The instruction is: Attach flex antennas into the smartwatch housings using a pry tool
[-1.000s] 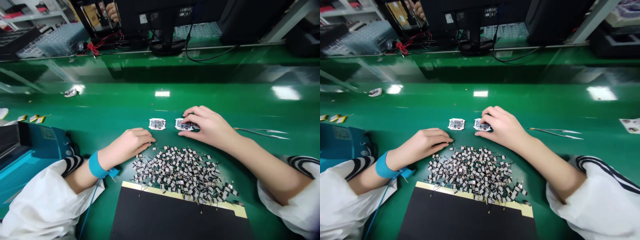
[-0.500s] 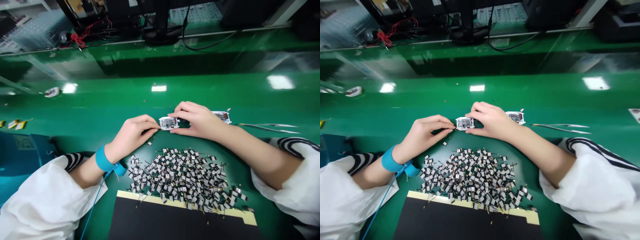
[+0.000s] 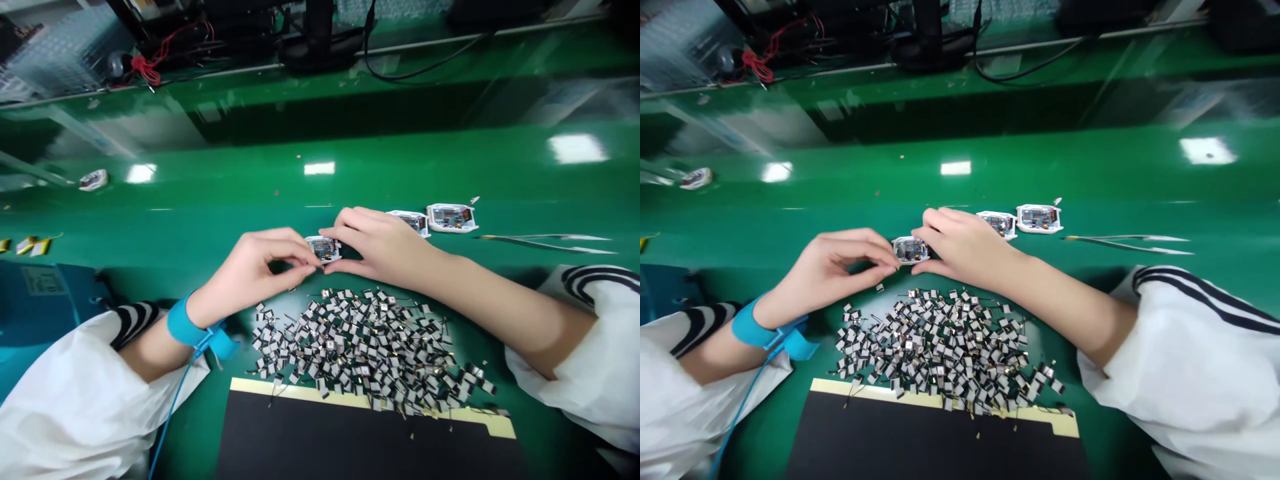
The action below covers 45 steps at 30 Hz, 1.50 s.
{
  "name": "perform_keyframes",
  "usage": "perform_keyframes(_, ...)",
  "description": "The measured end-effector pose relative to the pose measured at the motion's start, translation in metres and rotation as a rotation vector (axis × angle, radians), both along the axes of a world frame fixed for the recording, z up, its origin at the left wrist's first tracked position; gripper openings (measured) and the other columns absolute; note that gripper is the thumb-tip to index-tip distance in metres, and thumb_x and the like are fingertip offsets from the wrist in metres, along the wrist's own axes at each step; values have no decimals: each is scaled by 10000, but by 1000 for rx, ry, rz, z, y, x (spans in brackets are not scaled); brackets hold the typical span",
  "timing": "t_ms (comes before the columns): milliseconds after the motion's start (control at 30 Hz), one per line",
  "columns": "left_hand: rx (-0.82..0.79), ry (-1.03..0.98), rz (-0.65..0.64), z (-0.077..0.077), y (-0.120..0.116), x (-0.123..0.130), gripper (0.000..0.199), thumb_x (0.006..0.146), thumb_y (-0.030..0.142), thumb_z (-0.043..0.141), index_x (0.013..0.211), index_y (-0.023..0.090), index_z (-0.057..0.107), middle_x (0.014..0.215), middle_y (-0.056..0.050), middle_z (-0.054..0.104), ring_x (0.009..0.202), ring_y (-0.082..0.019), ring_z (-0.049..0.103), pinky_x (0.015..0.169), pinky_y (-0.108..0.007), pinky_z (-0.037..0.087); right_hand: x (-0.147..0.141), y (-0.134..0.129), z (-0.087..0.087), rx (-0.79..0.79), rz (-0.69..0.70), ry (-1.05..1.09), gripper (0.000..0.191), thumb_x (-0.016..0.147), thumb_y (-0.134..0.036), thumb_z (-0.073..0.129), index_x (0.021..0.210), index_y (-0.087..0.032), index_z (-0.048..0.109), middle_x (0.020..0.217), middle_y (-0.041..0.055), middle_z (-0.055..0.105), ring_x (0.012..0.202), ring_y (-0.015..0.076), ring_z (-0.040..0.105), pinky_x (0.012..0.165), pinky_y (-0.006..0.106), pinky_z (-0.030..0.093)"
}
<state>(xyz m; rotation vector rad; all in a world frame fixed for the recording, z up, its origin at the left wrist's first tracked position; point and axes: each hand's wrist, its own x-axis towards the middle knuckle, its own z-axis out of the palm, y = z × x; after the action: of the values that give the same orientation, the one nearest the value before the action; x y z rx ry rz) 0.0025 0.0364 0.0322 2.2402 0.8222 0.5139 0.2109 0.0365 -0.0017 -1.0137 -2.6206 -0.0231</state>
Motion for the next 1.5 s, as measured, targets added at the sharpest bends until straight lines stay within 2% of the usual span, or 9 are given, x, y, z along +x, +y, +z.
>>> perform_keyframes(100, 219, 60, 145, 0, 1, 5, 105, 790, 191, 547, 842, 168, 636, 823, 3, 627, 740, -79, 585, 646, -156, 468, -4, 0, -4, -151, -34, 121, 467, 743, -510, 550, 1017, -133, 567, 861, 47, 530, 783, 160, 522, 624, 240, 397)
perform_keyframes(167, 349, 133, 128, -2, 2, 8, 107, 796, 193, 540, 828, 158, 636, 828, 1, 633, 748, -86, 592, 661, -168, 469, -5, 0, -5, -174, -49, 133, 471, 739, -513, 553, 1021, -135, 563, 869, 45, 533, 790, 161, 527, 626, 239, 394)
perform_keyframes(267, 450, 213, 45, -5, 2, 11, 137, 817, 197, 508, 846, 148, 632, 879, -11, 632, 789, -103, 599, 704, -193, 480, -4, 1, -5, -135, -42, 88, 494, 755, -534, 518, 1021, -119, 560, 884, 59, 532, 809, 173, 523, 633, 250, 385)
perform_keyframes(533, 486, 243, 17, -7, 3, 13, 160, 830, 212, 482, 841, 159, 632, 879, -11, 626, 796, -116, 596, 689, -206, 481, 11, 9, -5, -115, 21, 39, 538, 770, -600, 442, 1060, -157, 541, 920, 66, 508, 811, 172, 489, 617, 253, 334)
perform_keyframes(867, 568, 292, 16, -5, 0, 13, 134, 820, 200, 501, 802, 189, 634, 864, 2, 630, 763, -119, 596, 650, -215, 464, 6, 3, -4, -297, -46, 135, 391, 757, -443, 535, 999, -136, 549, 915, 63, 492, 784, 162, 493, 623, 250, 362)
perform_keyframes(1100, 578, 289, 90, -8, -5, 16, 114, 813, 198, 521, 850, 190, 628, 856, 2, 623, 754, -116, 592, 630, -212, 460, 7, 5, -5, -273, -41, 141, 345, 743, -427, 543, 935, -140, 539, 890, 52, 495, 764, 153, 491, 610, 251, 369)
perform_keyframes(1267, 646, 338, 55, -9, -5, 17, 108, 805, 189, 525, 844, 167, 624, 856, -17, 620, 743, -127, 590, 595, -219, 454, 7, 5, -5, -250, -38, 134, 341, 744, -435, 529, 910, -138, 538, 864, 48, 505, 738, 154, 488, 578, 255, 354)
perform_keyframes(1400, 703, 379, 3, -8, -5, 18, 123, 825, 202, 493, 867, 171, 604, 893, -2, 632, 783, -136, 599, 641, -227, 479, 6, 4, -5, -259, -39, 141, 337, 747, -442, 526, 909, -146, 534, 865, 48, 503, 745, 151, 484, 586, 252, 343)
perform_keyframes(1500, 727, 381, 18, -7, -7, 18, 131, 833, 198, 485, 872, 172, 607, 884, 16, 640, 789, -136, 602, 635, -224, 475, 7, 4, -5, -267, -41, 144, 337, 745, -444, 527, 903, -146, 529, 873, 48, 499, 755, 148, 483, 593, 246, 332)
